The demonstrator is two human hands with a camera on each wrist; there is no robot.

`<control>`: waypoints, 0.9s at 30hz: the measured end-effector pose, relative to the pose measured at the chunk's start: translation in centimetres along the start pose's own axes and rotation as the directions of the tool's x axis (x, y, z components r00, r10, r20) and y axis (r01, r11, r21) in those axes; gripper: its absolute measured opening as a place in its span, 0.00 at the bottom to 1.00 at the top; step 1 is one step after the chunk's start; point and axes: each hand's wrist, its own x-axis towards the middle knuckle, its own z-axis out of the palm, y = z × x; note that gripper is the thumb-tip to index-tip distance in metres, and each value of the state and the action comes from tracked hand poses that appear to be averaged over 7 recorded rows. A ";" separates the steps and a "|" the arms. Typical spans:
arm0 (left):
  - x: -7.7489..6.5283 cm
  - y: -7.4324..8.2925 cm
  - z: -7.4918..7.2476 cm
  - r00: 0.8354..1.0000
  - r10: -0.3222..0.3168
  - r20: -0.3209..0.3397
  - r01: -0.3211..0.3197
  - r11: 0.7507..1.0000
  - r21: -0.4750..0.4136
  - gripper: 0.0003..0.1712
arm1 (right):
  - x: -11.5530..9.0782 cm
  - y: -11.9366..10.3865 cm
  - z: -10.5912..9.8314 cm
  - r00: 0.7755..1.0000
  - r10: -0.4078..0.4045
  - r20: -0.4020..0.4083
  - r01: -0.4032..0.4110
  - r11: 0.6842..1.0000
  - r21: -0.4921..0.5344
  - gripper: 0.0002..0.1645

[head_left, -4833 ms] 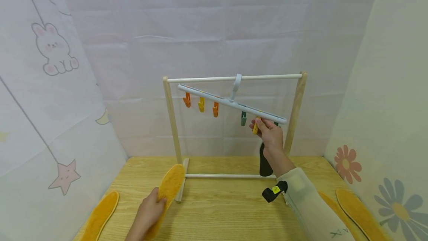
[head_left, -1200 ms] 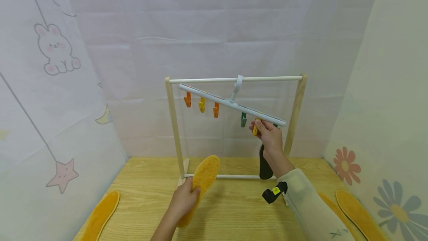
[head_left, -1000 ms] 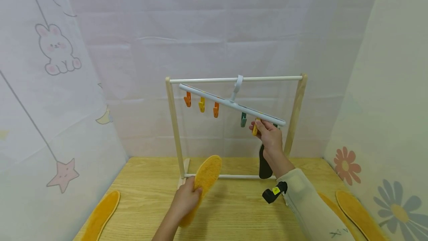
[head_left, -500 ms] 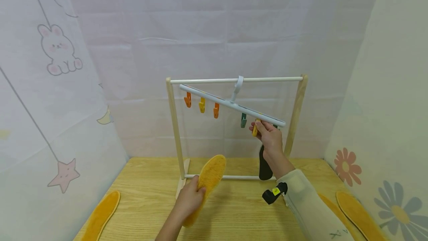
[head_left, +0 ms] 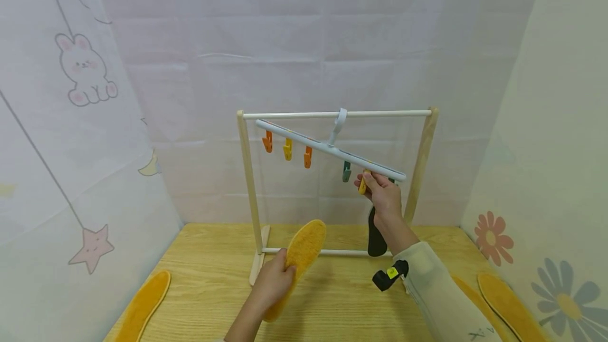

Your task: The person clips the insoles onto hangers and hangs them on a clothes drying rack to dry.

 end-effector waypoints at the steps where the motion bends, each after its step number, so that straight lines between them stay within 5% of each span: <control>1: 0.0 0.1 0.0 1.000 0.006 -0.004 -0.006 1.000 -0.003 0.11 | 0.0 0.0 0.0 1.000 0.001 0.001 -0.001 1.000 -0.002 0.24; 15: 0.3 0.8 0.4 0.999 0.021 -0.050 -0.020 1.000 0.011 0.15 | -0.3 0.1 0.0 1.000 -0.006 0.002 0.006 1.000 0.003 0.24; 27: 0.9 1.0 1.1 0.999 -0.011 -0.038 0.008 0.998 -0.062 0.17 | -0.1 0.2 0.0 1.000 -0.010 0.001 0.010 1.000 0.002 0.23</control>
